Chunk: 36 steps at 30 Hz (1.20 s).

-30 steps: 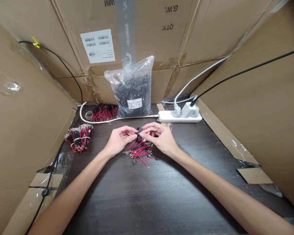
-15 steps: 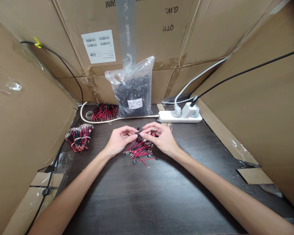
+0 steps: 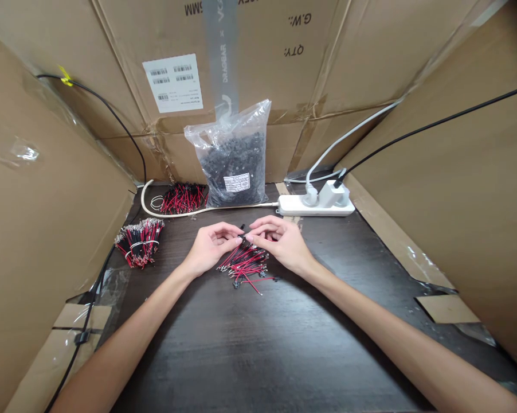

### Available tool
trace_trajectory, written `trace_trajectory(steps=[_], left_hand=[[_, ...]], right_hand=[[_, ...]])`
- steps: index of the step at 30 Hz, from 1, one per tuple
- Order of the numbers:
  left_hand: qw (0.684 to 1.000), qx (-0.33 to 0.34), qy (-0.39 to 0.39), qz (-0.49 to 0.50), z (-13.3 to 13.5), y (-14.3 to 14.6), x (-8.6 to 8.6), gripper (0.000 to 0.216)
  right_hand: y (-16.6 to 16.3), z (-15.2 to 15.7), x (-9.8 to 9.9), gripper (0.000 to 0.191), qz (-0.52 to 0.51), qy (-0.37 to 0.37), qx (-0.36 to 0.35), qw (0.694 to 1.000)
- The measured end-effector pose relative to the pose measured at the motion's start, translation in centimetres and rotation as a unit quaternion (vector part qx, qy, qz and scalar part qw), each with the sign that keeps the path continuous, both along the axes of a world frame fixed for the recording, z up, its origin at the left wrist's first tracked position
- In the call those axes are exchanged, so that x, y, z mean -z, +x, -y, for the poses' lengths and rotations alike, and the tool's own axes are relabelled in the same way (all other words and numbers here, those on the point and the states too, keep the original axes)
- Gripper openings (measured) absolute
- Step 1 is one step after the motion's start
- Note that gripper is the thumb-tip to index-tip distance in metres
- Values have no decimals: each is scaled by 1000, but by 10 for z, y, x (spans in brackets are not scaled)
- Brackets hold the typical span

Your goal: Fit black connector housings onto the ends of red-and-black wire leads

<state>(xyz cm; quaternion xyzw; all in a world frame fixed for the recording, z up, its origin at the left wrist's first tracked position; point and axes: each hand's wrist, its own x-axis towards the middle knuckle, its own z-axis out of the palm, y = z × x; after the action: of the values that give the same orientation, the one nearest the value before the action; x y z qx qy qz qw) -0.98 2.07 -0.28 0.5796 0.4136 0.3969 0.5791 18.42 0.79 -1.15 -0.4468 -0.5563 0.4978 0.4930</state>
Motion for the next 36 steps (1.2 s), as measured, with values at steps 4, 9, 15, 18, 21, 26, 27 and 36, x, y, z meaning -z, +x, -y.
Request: trace_trajectory(steps=[4,9,15,18,21,26,27,36], left_hand=[[1000,-3,3,-3,0,0,0,30],[1000,-2,10,-2,1,0,0,29],[1000,3,8,-16,2,0,-2,30],[1000,0,0,-24,2,1,-3,31],[1000,-2,-3,-26,3,1,-3,31],[1000,-5,-3,-13,1,1,0,32],[1000,-6,-4,-9,1,1,0,32],[1000,-13,-16,4,1,0,-1,30]], right_hand=[[0,0,0,38,7,5,1,1000],[-1,2,-1,37,13,11,1,1000],[-2,3,-1,37,27,19,5,999],[-2,3,-1,38,20,15,1,1000],[-2,3,-1,38,14,6,-3,1000],[-1,1,1,40,11,-4,-15,1000],[-1,0,1,41,7,-6,-18,1000],[0,-5,7,41,-19,-10,-22,1000]])
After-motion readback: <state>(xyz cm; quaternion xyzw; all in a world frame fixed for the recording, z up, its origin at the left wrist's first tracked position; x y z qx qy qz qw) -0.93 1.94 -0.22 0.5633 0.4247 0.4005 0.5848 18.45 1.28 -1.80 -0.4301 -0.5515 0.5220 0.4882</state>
